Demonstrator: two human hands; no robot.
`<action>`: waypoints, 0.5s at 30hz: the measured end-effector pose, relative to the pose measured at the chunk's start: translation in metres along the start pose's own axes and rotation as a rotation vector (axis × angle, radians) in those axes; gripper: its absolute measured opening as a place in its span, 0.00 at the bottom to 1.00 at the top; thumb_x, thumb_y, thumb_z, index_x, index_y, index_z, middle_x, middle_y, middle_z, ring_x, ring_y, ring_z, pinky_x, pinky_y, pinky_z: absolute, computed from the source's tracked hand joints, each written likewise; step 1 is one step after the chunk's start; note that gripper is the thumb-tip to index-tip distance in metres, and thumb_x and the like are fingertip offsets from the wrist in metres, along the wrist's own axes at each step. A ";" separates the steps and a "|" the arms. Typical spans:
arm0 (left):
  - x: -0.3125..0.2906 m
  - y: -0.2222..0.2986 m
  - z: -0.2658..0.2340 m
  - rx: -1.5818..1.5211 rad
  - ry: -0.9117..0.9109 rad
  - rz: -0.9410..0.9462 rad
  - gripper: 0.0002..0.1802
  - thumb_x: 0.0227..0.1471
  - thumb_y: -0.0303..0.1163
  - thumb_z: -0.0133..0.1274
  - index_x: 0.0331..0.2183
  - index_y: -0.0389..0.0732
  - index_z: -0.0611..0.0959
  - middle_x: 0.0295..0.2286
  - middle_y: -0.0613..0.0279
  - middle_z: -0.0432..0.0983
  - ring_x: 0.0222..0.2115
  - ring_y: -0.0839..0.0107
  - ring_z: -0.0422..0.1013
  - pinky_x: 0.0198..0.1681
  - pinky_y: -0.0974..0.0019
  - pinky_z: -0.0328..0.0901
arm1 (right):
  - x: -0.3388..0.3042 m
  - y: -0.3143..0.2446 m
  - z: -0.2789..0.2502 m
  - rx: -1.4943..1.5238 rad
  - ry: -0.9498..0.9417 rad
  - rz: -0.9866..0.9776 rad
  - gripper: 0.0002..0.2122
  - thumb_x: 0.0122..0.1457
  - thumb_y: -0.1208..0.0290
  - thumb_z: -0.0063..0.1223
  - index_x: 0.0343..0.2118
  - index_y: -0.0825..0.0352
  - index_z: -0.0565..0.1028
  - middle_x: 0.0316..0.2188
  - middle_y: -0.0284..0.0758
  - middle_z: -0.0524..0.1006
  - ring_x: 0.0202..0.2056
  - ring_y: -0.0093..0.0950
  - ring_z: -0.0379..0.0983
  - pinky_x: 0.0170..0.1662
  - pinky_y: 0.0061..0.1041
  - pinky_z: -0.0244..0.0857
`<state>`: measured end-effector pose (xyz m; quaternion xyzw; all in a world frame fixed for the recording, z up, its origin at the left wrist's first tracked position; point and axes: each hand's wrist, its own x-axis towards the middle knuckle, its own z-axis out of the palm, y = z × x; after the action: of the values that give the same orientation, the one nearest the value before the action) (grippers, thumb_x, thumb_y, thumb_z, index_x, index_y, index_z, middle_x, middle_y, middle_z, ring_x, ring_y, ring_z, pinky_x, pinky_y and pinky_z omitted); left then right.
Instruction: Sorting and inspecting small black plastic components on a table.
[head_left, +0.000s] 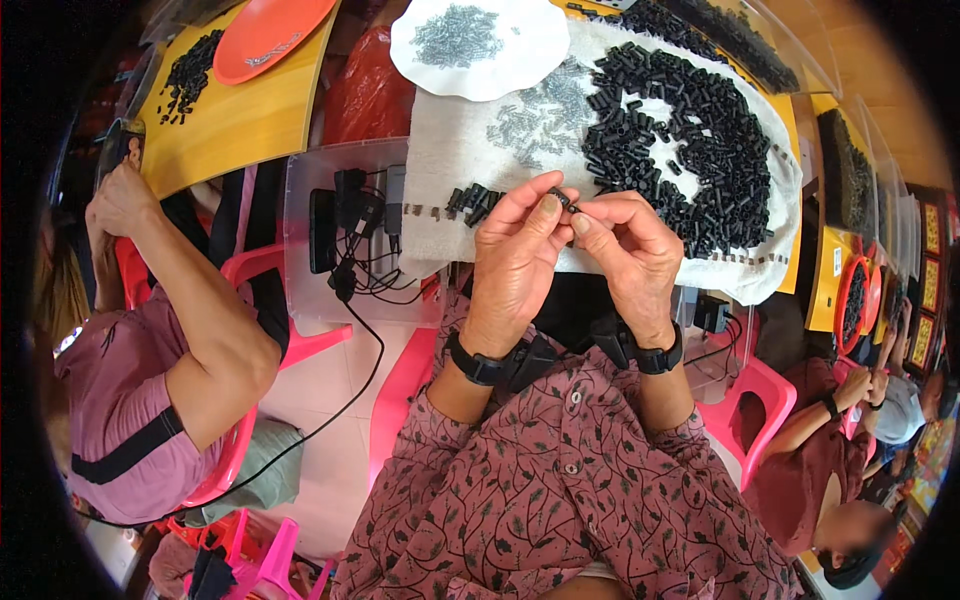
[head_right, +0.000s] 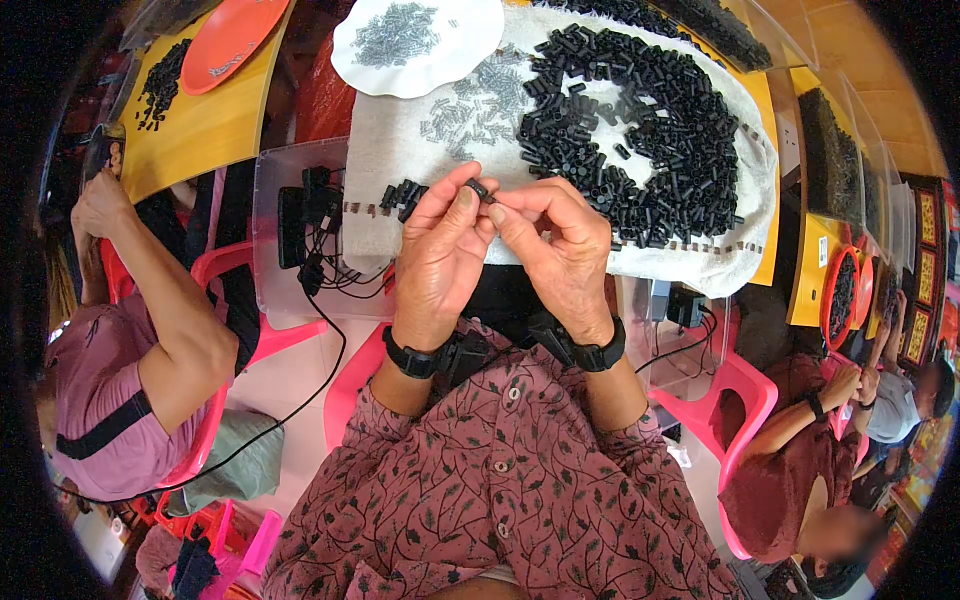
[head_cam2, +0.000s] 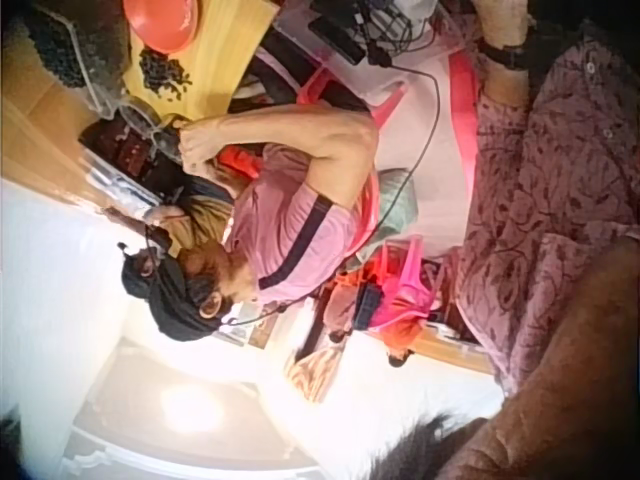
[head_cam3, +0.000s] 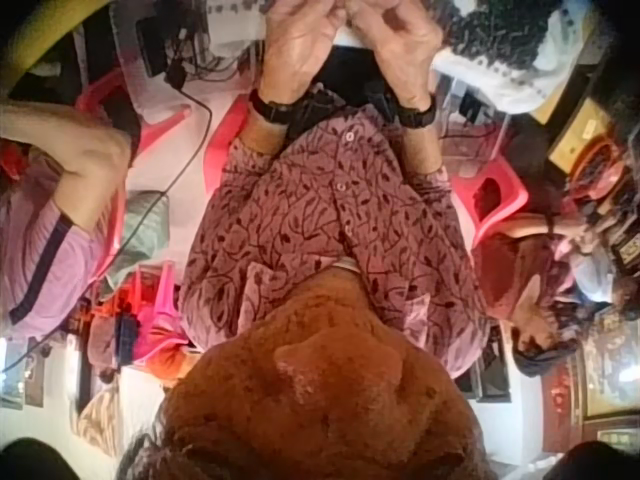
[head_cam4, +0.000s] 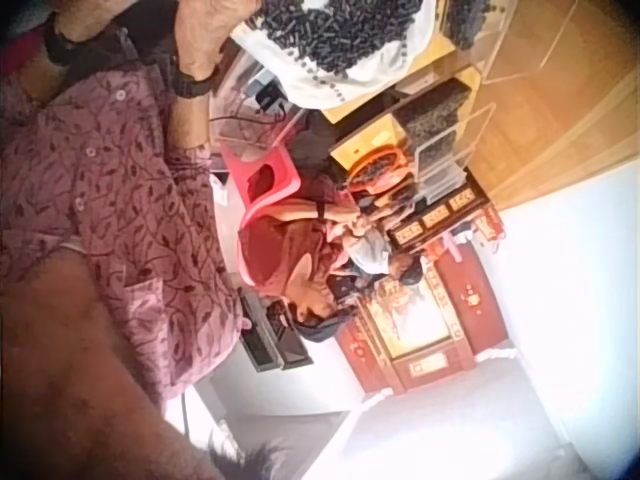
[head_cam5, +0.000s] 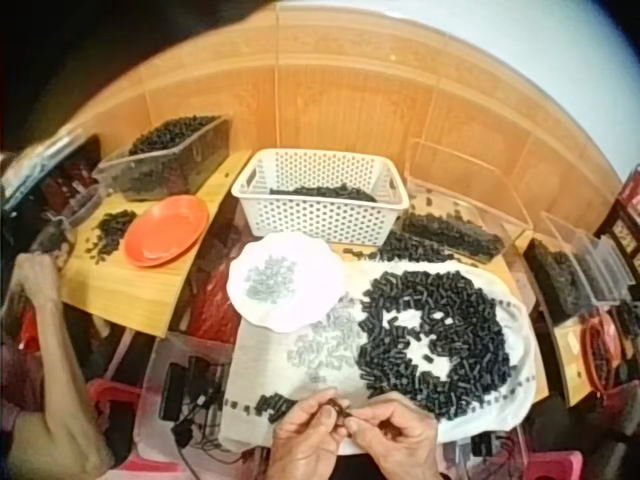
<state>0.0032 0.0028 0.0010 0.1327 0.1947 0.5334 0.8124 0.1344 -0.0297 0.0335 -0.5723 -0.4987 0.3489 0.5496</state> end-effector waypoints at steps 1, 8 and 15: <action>0.000 0.000 0.000 0.015 0.001 0.008 0.15 0.63 0.25 0.53 0.52 0.36 0.80 0.43 0.58 0.81 0.40 0.74 0.75 0.44 0.70 0.69 | 0.000 -0.001 0.001 0.001 0.000 0.000 0.06 0.57 0.82 0.62 0.37 0.70 0.81 0.33 0.30 0.78 0.30 0.15 0.72 0.33 0.14 0.65; 0.000 -0.003 -0.002 0.036 0.008 0.030 0.15 0.63 0.25 0.53 0.51 0.36 0.80 0.43 0.58 0.81 0.41 0.75 0.74 0.43 0.71 0.68 | -0.002 0.003 0.005 0.027 0.053 -0.008 0.06 0.57 0.81 0.63 0.37 0.69 0.81 0.32 0.29 0.78 0.28 0.13 0.69 0.31 0.14 0.63; -0.001 -0.002 -0.001 0.087 0.012 0.061 0.16 0.64 0.23 0.52 0.52 0.33 0.79 0.43 0.57 0.80 0.40 0.75 0.73 0.43 0.72 0.68 | -0.003 0.004 0.010 0.032 0.092 -0.010 0.05 0.57 0.80 0.63 0.36 0.68 0.81 0.31 0.29 0.78 0.27 0.13 0.69 0.29 0.14 0.62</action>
<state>0.0045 0.0012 -0.0002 0.1706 0.2182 0.5498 0.7881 0.1247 -0.0296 0.0278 -0.5766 -0.4699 0.3274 0.5828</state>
